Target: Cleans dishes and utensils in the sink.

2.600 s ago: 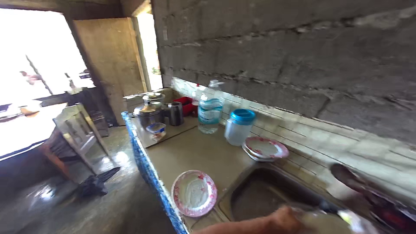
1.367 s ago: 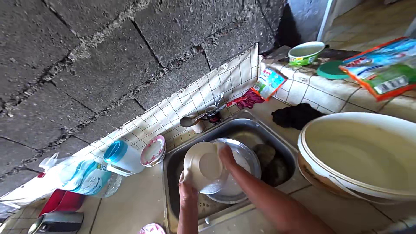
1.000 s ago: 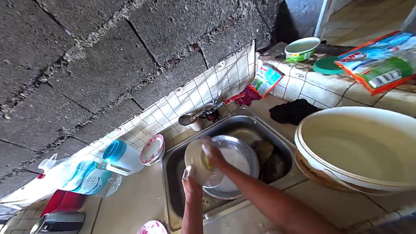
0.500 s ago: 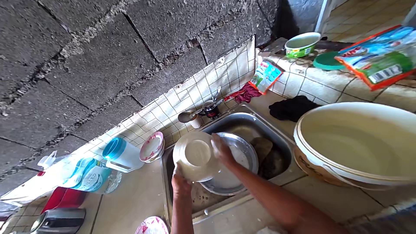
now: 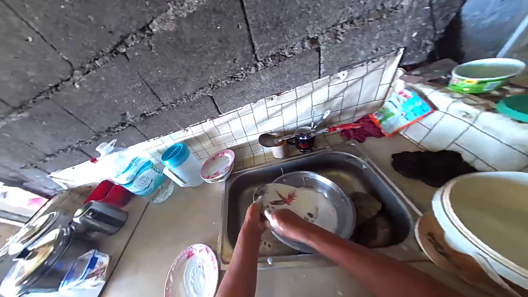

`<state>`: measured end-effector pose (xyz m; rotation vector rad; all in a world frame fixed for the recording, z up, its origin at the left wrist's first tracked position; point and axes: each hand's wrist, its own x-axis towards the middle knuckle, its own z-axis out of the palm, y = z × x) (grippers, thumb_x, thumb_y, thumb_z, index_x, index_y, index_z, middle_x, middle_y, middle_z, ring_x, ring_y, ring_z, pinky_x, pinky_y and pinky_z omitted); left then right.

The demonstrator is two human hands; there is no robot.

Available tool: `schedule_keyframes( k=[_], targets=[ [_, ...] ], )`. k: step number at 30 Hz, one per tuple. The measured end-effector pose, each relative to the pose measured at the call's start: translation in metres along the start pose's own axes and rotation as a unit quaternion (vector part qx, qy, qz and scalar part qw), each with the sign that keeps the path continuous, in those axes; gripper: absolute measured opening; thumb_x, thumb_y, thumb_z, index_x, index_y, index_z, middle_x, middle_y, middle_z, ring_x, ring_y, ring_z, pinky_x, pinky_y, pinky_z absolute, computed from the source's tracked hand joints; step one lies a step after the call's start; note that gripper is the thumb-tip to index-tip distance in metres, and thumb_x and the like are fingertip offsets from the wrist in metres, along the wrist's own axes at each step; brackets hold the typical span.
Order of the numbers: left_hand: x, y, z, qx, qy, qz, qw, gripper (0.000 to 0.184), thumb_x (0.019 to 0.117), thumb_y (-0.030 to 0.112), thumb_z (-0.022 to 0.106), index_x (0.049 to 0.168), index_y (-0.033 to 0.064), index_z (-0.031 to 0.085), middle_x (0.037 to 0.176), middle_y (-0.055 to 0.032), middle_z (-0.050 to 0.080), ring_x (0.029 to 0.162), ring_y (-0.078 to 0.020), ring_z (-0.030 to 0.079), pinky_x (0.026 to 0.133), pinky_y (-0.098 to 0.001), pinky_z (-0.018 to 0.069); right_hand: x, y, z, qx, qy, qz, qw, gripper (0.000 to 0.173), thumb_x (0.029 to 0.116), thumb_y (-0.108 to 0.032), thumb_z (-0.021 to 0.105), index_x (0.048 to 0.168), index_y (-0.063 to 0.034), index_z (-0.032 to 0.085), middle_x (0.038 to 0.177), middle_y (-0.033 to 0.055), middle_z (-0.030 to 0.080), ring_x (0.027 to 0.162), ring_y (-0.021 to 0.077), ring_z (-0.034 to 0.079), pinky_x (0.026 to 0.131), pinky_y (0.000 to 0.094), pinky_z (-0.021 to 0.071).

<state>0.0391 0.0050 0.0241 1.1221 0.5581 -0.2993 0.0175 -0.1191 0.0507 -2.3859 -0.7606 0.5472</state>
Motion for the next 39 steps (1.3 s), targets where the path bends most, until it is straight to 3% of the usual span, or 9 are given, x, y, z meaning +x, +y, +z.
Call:
schedule_keyframes(
  k=[3,7,13,19,22,26,30,34,39],
  targets=[
    [0.007,-0.023,-0.01,0.036,0.081,0.031,0.996,0.022,0.1082,0.018,0.047,0.12,0.0002,0.054,0.084,-0.0092,0.059,0.068,-0.0156,0.058,0.062,-0.0326,0.052,0.021,0.042,-0.004,0.066,0.094,0.012,0.993,0.048,0.1067,-0.029,0.054,0.14,0.0053,0.056,0.132,0.0334,0.061,0.125,0.0466,0.059,0.108,0.0591,0.0435],
    [-0.004,-0.038,0.002,0.127,0.106,0.108,0.98,0.037,0.1108,0.025,0.045,0.121,-0.0074,0.06,0.101,-0.02,0.065,0.087,-0.0252,0.062,0.081,-0.0436,0.0532,0.051,0.078,0.016,0.003,0.2,0.1,0.975,0.072,0.1065,-0.038,0.048,0.162,-0.0007,0.022,0.167,0.0331,0.013,0.155,0.0512,0.012,0.125,0.0644,0.0146],
    [0.009,-0.032,-0.018,0.103,0.121,0.123,0.98,0.041,0.1126,0.028,0.038,0.116,-0.0056,0.062,0.098,-0.0189,0.063,0.087,-0.0264,0.06,0.082,-0.0458,0.0511,0.007,0.044,0.036,-0.04,-0.025,0.018,0.999,0.06,0.1018,-0.013,0.058,0.154,0.0086,0.037,0.155,0.0319,0.042,0.146,0.0467,0.04,0.121,0.0599,0.0286],
    [-0.001,-0.046,-0.001,0.129,0.076,0.085,0.985,0.037,0.1108,0.025,0.043,0.118,-0.0064,0.062,0.104,-0.0213,0.064,0.092,-0.0284,0.06,0.085,-0.0479,0.0498,0.034,0.105,0.04,-0.107,0.156,0.09,0.978,0.065,0.1041,-0.021,0.05,0.156,0.0105,0.028,0.163,0.0373,0.021,0.152,0.0526,0.023,0.121,0.0667,0.0235],
    [0.008,-0.047,0.001,0.126,0.063,0.109,0.984,0.047,0.1122,0.033,0.038,0.115,-0.0062,0.064,0.1,-0.0214,0.065,0.09,-0.0292,0.063,0.085,-0.0491,0.0519,0.019,0.065,0.052,-0.014,0.12,-0.004,0.993,0.051,0.1044,-0.018,0.052,0.142,0.0149,0.047,0.142,0.037,0.052,0.135,0.0494,0.051,0.114,0.0602,0.0395],
    [-0.003,-0.026,-0.023,0.142,0.104,0.138,0.975,0.03,0.1087,0.018,0.048,0.118,-0.0074,0.062,0.1,-0.0195,0.065,0.087,-0.0252,0.062,0.082,-0.0443,0.0529,0.0,0.086,0.047,-0.089,0.005,-0.05,0.995,0.055,0.1032,-0.012,0.052,0.154,0.0066,0.039,0.161,0.0279,0.037,0.151,0.0438,0.033,0.124,0.0607,0.0217],
    [-0.02,-0.014,-0.016,0.282,0.027,0.098,0.954,0.028,0.0945,-0.004,0.059,0.123,-0.0071,0.06,0.106,-0.0195,0.066,0.093,-0.0246,0.064,0.084,-0.0432,0.0539,0.019,0.102,0.028,-0.108,0.126,-0.019,0.986,0.061,0.1032,-0.013,0.052,0.159,0.001,0.032,0.167,0.022,0.026,0.156,0.0405,0.022,0.125,0.0628,0.0174],
    [-0.032,-0.011,-0.002,0.367,-0.079,0.102,0.921,0.04,0.0935,-0.004,0.063,0.132,-0.0066,0.054,0.116,-0.0189,0.065,0.101,-0.0214,0.065,0.091,-0.04,0.0545,0.045,0.065,0.022,0.033,0.298,-0.179,0.937,0.039,0.1028,-0.018,0.052,0.134,0.0024,0.064,0.143,0.0209,0.06,0.141,0.0395,0.049,0.119,0.0597,0.031],
    [-0.045,-0.03,0.001,0.291,-0.029,0.166,0.942,0.052,0.0937,-0.005,0.062,0.143,-0.0046,0.047,0.121,-0.0198,0.065,0.103,-0.02,0.067,0.091,-0.0376,0.0564,0.047,0.07,-0.014,0.013,0.424,0.115,0.898,0.045,0.1088,-0.028,0.045,0.116,0.0078,0.07,0.112,0.0271,0.072,0.108,0.0426,0.07,0.095,0.0571,0.054]
  ],
)
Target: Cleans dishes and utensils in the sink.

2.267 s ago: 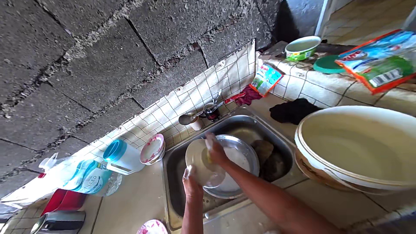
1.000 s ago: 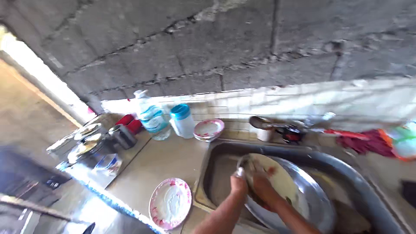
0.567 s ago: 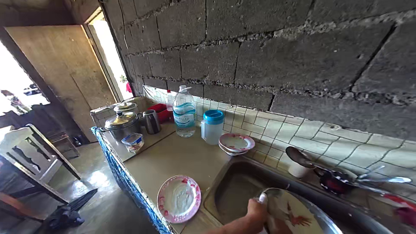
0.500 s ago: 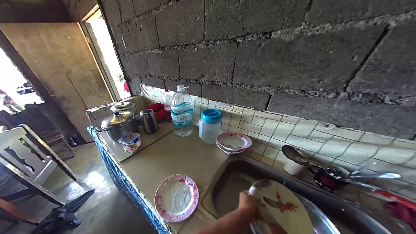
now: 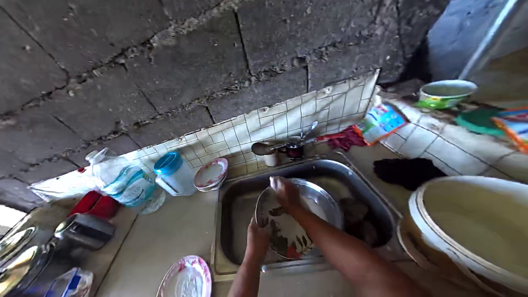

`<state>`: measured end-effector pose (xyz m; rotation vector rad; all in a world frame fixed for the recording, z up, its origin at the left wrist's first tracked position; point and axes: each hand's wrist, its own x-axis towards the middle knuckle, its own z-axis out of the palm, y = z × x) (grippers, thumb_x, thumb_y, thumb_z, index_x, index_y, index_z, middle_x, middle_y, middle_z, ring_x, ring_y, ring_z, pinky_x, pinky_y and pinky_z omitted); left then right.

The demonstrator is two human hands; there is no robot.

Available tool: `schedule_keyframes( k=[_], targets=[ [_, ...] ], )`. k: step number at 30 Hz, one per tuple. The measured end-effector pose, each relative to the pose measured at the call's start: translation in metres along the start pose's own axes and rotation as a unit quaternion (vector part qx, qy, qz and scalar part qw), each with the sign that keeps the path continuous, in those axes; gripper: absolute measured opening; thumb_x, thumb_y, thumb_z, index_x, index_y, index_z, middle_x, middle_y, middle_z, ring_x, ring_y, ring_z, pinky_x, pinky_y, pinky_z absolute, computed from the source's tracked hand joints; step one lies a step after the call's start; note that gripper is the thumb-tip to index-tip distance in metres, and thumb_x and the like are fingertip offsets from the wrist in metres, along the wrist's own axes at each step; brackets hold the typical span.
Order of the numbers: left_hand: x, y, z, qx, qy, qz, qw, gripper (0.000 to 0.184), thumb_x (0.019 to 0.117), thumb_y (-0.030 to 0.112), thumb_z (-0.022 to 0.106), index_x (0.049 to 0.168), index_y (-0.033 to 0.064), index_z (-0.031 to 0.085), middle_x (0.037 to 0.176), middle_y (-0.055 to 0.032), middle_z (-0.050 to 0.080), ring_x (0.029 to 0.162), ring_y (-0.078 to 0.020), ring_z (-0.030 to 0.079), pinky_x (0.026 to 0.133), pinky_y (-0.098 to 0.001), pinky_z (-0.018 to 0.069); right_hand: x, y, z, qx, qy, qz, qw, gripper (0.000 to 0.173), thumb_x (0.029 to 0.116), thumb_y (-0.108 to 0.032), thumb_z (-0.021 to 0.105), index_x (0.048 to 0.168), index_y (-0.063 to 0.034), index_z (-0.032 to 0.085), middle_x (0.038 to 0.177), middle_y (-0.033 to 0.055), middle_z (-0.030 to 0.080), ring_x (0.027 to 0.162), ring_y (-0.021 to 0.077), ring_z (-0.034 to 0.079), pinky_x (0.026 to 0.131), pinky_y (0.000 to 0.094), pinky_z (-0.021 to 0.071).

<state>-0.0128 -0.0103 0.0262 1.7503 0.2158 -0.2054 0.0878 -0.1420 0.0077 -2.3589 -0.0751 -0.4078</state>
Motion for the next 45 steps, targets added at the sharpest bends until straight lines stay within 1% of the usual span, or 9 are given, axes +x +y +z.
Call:
schedule_keyframes(
  k=[5,12,19,26,30,33,37,42,45],
  targets=[
    [0.01,0.008,-0.011,0.048,-0.075,0.025,0.996,0.027,0.097,-0.004,0.057,0.124,-0.0062,0.058,0.107,-0.0115,0.068,0.097,-0.0118,0.066,0.088,-0.0315,0.0564,-0.031,-0.022,0.028,0.098,0.109,-0.273,0.951,0.029,0.0962,-0.022,0.061,0.083,0.0012,0.073,0.083,0.0173,0.074,0.082,0.0335,0.074,0.075,0.0512,0.0592],
    [0.016,-0.012,-0.006,-0.04,0.093,0.005,0.995,0.042,0.1014,-0.005,0.049,0.143,-0.0048,0.046,0.125,-0.021,0.063,0.108,-0.0212,0.065,0.093,-0.0386,0.0552,0.026,0.049,0.01,0.012,-0.236,0.164,0.958,0.048,0.1125,-0.026,0.034,0.14,0.0075,0.053,0.137,0.0318,0.058,0.13,0.0465,0.056,0.107,0.0621,0.0428],
    [0.029,-0.012,-0.035,-0.078,0.223,0.03,0.971,0.035,0.1058,0.0,0.04,0.14,-0.0057,0.047,0.12,-0.0191,0.062,0.099,-0.0175,0.064,0.086,-0.035,0.0556,-0.029,0.125,0.069,-0.062,-0.331,0.157,0.928,0.057,0.1067,-0.019,0.047,0.158,0.0008,0.033,0.168,0.0282,0.017,0.154,0.0505,0.016,0.121,0.0699,0.0165],
    [0.041,-0.009,-0.051,-0.053,0.285,0.093,0.952,0.039,0.1056,-0.001,0.039,0.144,-0.0095,0.045,0.136,-0.0256,0.057,0.118,-0.0232,0.06,0.101,-0.037,0.0491,-0.056,0.073,0.086,-0.012,-0.524,0.03,0.851,0.036,0.0988,0.0,0.059,0.13,0.0178,0.056,0.136,0.0381,0.055,0.13,0.052,0.052,0.108,0.0663,0.0395],
    [0.047,-0.016,-0.052,-0.036,0.309,0.084,0.947,0.038,0.1071,0.0,0.039,0.143,-0.0107,0.047,0.138,-0.028,0.056,0.122,-0.0266,0.059,0.104,-0.0393,0.0473,-0.04,0.053,0.047,0.344,-0.412,0.177,0.825,0.028,0.1003,-0.009,0.057,0.122,0.009,0.061,0.112,0.0225,0.065,0.1,0.0278,0.063,0.092,0.045,0.0511],
    [0.044,-0.018,-0.031,-0.062,0.279,0.038,0.958,0.038,0.1115,0.009,0.035,0.142,-0.0101,0.046,0.135,-0.0281,0.056,0.119,-0.0265,0.058,0.103,-0.0407,0.0474,-0.023,0.019,0.033,0.47,-0.255,0.168,0.828,0.042,0.1055,-0.012,0.048,0.144,0.0037,0.049,0.137,0.0211,0.058,0.12,0.0233,0.06,0.103,0.0392,0.0491],
    [0.048,-0.016,0.003,-0.151,0.198,-0.016,0.968,0.043,0.114,0.026,0.032,0.132,-0.0053,0.056,0.113,-0.0204,0.066,0.099,-0.0224,0.065,0.088,-0.041,0.0549,-0.041,-0.014,0.046,0.258,-0.244,0.036,0.934,0.055,0.1083,-0.014,0.045,0.154,0.0116,0.031,0.157,0.0326,0.039,0.148,0.0401,0.039,0.123,0.0474,0.0297],
    [0.05,-0.017,-0.016,-0.173,0.218,-0.049,0.959,0.048,0.1134,0.036,0.033,0.128,-0.0034,0.057,0.106,-0.0171,0.066,0.09,-0.0199,0.065,0.081,-0.0391,0.0557,-0.061,0.016,0.012,0.006,-0.384,-0.133,0.914,0.054,0.0996,-0.011,0.059,0.151,0.0004,0.047,0.159,0.0257,0.04,0.15,0.0434,0.033,0.122,0.06,0.0242],
    [0.044,-0.016,-0.004,-0.128,0.203,-0.069,0.968,0.047,0.113,0.035,0.036,0.124,-0.0055,0.059,0.105,-0.0193,0.066,0.091,-0.022,0.065,0.082,-0.0407,0.0547,-0.034,0.027,0.006,-0.071,-0.38,-0.035,0.922,0.064,0.0987,0.001,0.051,0.159,0.0011,0.031,0.168,0.0276,0.019,0.156,0.0464,0.017,0.124,0.0631,0.018]
  ],
)
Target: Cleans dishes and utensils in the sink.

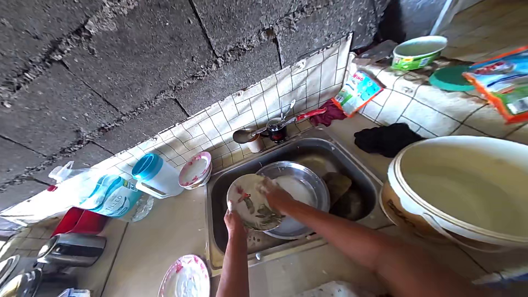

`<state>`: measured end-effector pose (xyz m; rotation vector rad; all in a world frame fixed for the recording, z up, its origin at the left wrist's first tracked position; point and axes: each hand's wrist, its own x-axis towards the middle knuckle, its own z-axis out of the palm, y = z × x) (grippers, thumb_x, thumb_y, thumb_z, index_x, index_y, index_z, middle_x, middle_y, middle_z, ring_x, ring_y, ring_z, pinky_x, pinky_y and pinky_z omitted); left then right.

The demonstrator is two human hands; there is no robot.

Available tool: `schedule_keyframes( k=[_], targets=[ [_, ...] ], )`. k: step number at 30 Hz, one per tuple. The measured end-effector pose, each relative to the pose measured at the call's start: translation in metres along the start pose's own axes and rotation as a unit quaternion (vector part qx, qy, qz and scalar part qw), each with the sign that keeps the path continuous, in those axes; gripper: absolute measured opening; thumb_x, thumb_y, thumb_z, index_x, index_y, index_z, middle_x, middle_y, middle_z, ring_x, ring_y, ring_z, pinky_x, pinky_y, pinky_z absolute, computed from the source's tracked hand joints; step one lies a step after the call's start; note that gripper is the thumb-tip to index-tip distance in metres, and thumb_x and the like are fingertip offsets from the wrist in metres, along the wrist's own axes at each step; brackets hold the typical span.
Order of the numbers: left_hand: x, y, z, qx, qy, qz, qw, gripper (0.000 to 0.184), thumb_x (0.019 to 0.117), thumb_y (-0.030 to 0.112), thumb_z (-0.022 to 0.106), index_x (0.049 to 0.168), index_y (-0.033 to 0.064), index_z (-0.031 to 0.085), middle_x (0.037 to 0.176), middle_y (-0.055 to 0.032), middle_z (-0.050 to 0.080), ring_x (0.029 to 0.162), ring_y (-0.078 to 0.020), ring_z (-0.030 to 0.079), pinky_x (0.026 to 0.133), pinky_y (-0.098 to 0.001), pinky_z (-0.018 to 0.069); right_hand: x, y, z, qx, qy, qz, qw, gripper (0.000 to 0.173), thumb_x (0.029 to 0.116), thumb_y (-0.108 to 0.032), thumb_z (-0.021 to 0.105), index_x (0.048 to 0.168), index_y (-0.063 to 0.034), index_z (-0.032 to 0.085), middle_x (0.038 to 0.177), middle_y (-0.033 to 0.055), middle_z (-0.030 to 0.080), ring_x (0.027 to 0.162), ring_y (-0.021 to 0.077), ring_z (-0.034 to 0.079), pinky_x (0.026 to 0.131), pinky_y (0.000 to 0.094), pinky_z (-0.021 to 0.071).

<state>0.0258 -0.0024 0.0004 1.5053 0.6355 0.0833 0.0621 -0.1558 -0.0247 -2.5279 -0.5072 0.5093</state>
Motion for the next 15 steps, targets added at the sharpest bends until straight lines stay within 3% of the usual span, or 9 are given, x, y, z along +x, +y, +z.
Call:
schedule_keyframes(
  k=[2,6,7,9,11,12,13,15],
  targets=[
    [-0.01,-0.002,0.013,0.015,-0.031,-0.012,0.999,0.048,0.1127,0.035,0.038,0.122,-0.0054,0.061,0.103,-0.0191,0.066,0.089,-0.0229,0.065,0.081,-0.0418,0.0551,-0.001,-0.017,0.001,0.036,0.033,0.015,0.999,0.054,0.1038,-0.004,0.046,0.156,0.005,0.035,0.162,0.0298,0.032,0.15,0.0461,0.033,0.119,0.06,0.0317],
    [-0.001,0.005,0.008,0.019,-0.012,0.009,1.0,0.054,0.1121,0.043,0.034,0.119,-0.0035,0.062,0.093,-0.0154,0.066,0.079,-0.0203,0.065,0.073,-0.0399,0.0566,-0.036,-0.034,0.009,0.032,-0.073,-0.103,0.991,0.041,0.102,-0.005,0.055,0.137,0.0161,0.051,0.14,0.0376,0.052,0.135,0.0524,0.048,0.111,0.0655,0.0361],
    [0.002,0.009,0.0,0.017,-0.004,0.008,1.0,0.056,0.112,0.043,0.035,0.123,-0.0048,0.061,0.101,-0.0191,0.067,0.087,-0.0233,0.066,0.079,-0.0434,0.0561,-0.038,-0.023,0.011,0.001,-0.089,-0.114,0.99,0.044,0.1032,-0.011,0.056,0.139,0.0132,0.052,0.143,0.0355,0.051,0.137,0.0511,0.046,0.112,0.066,0.035],
    [0.005,0.011,-0.006,0.024,0.014,0.007,1.0,0.054,0.1117,0.042,0.037,0.122,-0.005,0.062,0.104,-0.02,0.067,0.09,-0.0236,0.066,0.082,-0.0435,0.0558,-0.033,0.001,0.006,-0.034,-0.064,-0.092,0.993,0.052,0.1044,-0.015,0.052,0.15,0.0086,0.043,0.156,0.033,0.039,0.149,0.0495,0.032,0.121,0.0652,0.0215],
    [-0.002,0.006,-0.001,0.044,0.003,-0.005,0.999,0.054,0.1116,0.042,0.038,0.121,-0.0061,0.062,0.106,-0.0223,0.067,0.093,-0.0268,0.066,0.083,-0.046,0.0552,-0.016,0.009,-0.001,-0.017,-0.017,-0.021,0.999,0.061,0.1052,-0.011,0.046,0.161,0.0029,0.024,0.168,0.0283,0.016,0.156,0.0466,0.012,0.125,0.0629,0.0096],
    [-0.006,0.003,0.005,0.053,-0.012,-0.014,0.998,0.055,0.1116,0.042,0.038,0.122,-0.0065,0.062,0.108,-0.0237,0.067,0.095,-0.0287,0.066,0.086,-0.0477,0.0549,-0.009,0.005,-0.001,-0.005,0.012,0.001,1.0,0.06,0.1064,-0.013,0.043,0.162,0.0,0.023,0.169,0.0262,0.016,0.157,0.045,0.013,0.126,0.0623,0.0126],
    [-0.01,0.001,0.012,0.052,-0.028,-0.018,0.998,0.055,0.1116,0.042,0.038,0.122,-0.0062,0.063,0.108,-0.0232,0.067,0.096,-0.0284,0.066,0.086,-0.0475,0.055,-0.008,-0.005,0.0,0.017,0.03,-0.002,0.999,0.057,0.1068,-0.012,0.042,0.16,0.002,0.027,0.167,0.0281,0.022,0.155,0.0457,0.019,0.125,0.062,0.0175],
    [-0.012,0.001,0.016,0.037,-0.046,-0.015,0.998,0.056,0.1117,0.043,0.036,0.12,-0.0048,0.063,0.102,-0.0197,0.068,0.09,-0.0253,0.066,0.082,-0.0447,0.0554,-0.019,-0.026,0.009,0.044,0.002,-0.056,0.997,0.046,0.1048,-0.006,0.047,0.147,0.0132,0.043,0.151,0.0359,0.043,0.144,0.0505,0.039,0.118,0.0626,0.0309]
  ],
)
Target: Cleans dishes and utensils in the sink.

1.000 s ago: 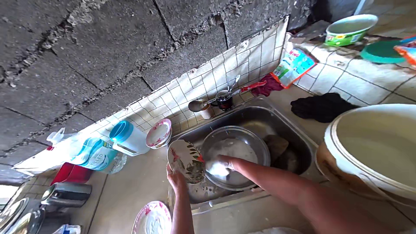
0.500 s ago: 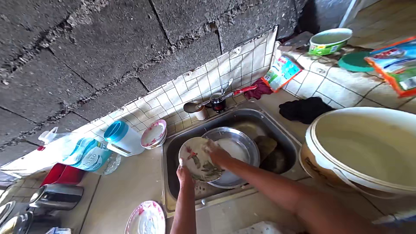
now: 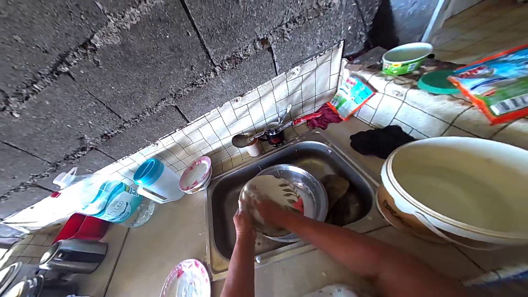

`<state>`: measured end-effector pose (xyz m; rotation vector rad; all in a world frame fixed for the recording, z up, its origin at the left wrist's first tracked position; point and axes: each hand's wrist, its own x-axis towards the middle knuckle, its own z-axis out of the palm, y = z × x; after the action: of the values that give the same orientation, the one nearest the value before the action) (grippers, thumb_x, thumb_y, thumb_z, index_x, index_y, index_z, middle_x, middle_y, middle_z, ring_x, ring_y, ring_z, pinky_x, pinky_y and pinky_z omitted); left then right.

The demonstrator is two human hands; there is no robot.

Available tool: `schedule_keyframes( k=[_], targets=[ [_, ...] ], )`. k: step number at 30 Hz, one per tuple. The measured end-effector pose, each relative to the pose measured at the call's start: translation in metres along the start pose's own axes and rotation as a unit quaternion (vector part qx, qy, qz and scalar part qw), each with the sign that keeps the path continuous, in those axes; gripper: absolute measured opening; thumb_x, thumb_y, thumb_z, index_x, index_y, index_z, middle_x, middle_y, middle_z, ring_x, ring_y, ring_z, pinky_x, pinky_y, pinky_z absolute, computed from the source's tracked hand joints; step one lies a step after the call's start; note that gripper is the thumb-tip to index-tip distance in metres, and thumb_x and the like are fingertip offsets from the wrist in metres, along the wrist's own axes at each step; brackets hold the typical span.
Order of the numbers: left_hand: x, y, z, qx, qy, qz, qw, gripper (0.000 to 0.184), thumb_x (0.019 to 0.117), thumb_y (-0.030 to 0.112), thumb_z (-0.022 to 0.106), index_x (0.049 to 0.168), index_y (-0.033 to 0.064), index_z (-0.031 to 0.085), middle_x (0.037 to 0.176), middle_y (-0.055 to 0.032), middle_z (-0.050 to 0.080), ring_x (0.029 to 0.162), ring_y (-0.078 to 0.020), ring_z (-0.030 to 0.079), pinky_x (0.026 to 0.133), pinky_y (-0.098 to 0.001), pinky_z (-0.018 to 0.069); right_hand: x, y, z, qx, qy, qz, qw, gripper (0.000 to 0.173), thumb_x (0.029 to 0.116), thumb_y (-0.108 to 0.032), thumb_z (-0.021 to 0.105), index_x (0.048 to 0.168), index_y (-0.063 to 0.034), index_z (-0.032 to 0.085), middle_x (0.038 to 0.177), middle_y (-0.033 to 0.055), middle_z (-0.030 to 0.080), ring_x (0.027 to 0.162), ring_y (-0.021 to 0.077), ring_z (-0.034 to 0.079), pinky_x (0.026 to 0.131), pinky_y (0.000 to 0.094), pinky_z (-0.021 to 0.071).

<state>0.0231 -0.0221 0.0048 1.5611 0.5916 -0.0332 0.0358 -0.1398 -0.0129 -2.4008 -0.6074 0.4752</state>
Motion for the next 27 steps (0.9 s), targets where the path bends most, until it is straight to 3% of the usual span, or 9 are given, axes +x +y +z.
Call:
schedule_keyframes(
  k=[3,4,8,11,13,17,20,23,27],
  targets=[
    [0.006,0.01,-0.017,0.002,0.034,0.015,0.999,0.057,0.1115,0.045,0.035,0.12,-0.0038,0.062,0.098,-0.0179,0.067,0.085,-0.0225,0.065,0.077,-0.0426,0.0556,-0.016,0.003,0.012,-0.023,-0.076,-0.104,0.991,0.046,0.1047,-0.014,0.054,0.141,0.0132,0.05,0.146,0.0341,0.049,0.141,0.049,0.043,0.117,0.0624,0.0318],
    [0.007,0.014,-0.024,0.009,0.042,0.017,0.999,0.057,0.1117,0.045,0.035,0.124,-0.0045,0.061,0.105,-0.0207,0.066,0.092,-0.0248,0.065,0.083,-0.0449,0.0546,-0.018,0.015,0.013,-0.034,-0.067,-0.105,0.992,0.051,0.1069,-0.021,0.051,0.149,0.008,0.045,0.155,0.0301,0.043,0.148,0.0457,0.037,0.12,0.0618,0.027],
    [0.002,0.01,-0.02,0.051,0.043,0.013,0.998,0.058,0.1119,0.043,0.036,0.122,-0.0069,0.062,0.113,-0.0252,0.066,0.101,-0.0296,0.064,0.09,-0.0486,0.0527,0.0,0.039,-0.011,-0.059,0.011,0.026,0.998,0.061,0.1048,-0.008,0.044,0.161,0.0017,0.023,0.17,0.0257,0.014,0.158,0.0436,0.01,0.127,0.06,0.008],
    [-0.004,0.003,-0.002,0.038,-0.004,0.006,0.999,0.059,0.1123,0.043,0.033,0.122,-0.0067,0.063,0.112,-0.0239,0.067,0.1,-0.0291,0.065,0.09,-0.0479,0.0534,-0.001,0.009,-0.005,-0.002,0.049,0.012,0.999,0.052,0.1068,-0.008,0.042,0.155,0.0091,0.034,0.16,0.0333,0.032,0.151,0.0481,0.029,0.123,0.0592,0.024],
    [-0.002,0.004,-0.004,0.028,-0.001,0.015,0.999,0.061,0.1124,0.045,0.029,0.115,-0.0059,0.063,0.096,-0.0184,0.066,0.085,-0.0235,0.065,0.079,-0.0429,0.0553,-0.018,-0.013,0.007,0.044,0.007,-0.048,0.998,0.046,0.1025,-0.004,0.052,0.144,0.0154,0.046,0.148,0.0368,0.046,0.142,0.0498,0.042,0.119,0.0586,0.0314],
    [-0.002,0.014,-0.011,-0.004,0.03,-0.001,1.0,0.069,0.1105,0.053,0.025,0.116,-0.0046,0.062,0.095,-0.0178,0.066,0.084,-0.0223,0.064,0.077,-0.0428,0.0548,-0.024,-0.025,0.007,0.12,-0.04,-0.081,0.989,0.05,0.1021,0.0,0.053,0.147,0.016,0.04,0.152,0.0364,0.042,0.146,0.0466,0.038,0.122,0.0523,0.0264],
    [-0.01,0.013,-0.002,-0.015,0.002,0.013,1.0,0.066,0.112,0.048,0.027,0.121,-0.0057,0.063,0.11,-0.0224,0.068,0.1,-0.0269,0.066,0.089,-0.0466,0.0541,0.011,-0.011,-0.005,0.074,0.072,-0.033,0.994,0.052,0.1065,-0.01,0.045,0.153,0.0108,0.035,0.158,0.0326,0.036,0.151,0.0445,0.032,0.125,0.0537,0.0239],
    [-0.013,0.015,-0.005,0.013,0.029,0.057,0.998,0.057,0.1126,0.042,0.032,0.116,-0.0052,0.064,0.101,-0.0188,0.067,0.09,-0.0214,0.065,0.083,-0.0407,0.0544,0.034,0.019,-0.012,0.025,0.228,0.062,0.971,0.058,0.1083,-0.024,0.043,0.158,0.0037,0.033,0.164,0.0266,0.03,0.154,0.0423,0.027,0.125,0.0567,0.0214],
    [0.0,0.022,-0.022,-0.02,0.095,0.119,0.988,0.049,0.1133,0.033,0.035,0.122,-0.0067,0.063,0.108,-0.0199,0.067,0.095,-0.0192,0.065,0.088,-0.0384,0.053,0.006,0.011,0.008,-0.006,0.073,0.16,0.984,0.068,0.1026,-0.013,0.049,0.159,0.01,0.019,0.167,0.0329,0.014,0.157,0.046,0.01,0.127,0.0587,0.0087]
  ],
)
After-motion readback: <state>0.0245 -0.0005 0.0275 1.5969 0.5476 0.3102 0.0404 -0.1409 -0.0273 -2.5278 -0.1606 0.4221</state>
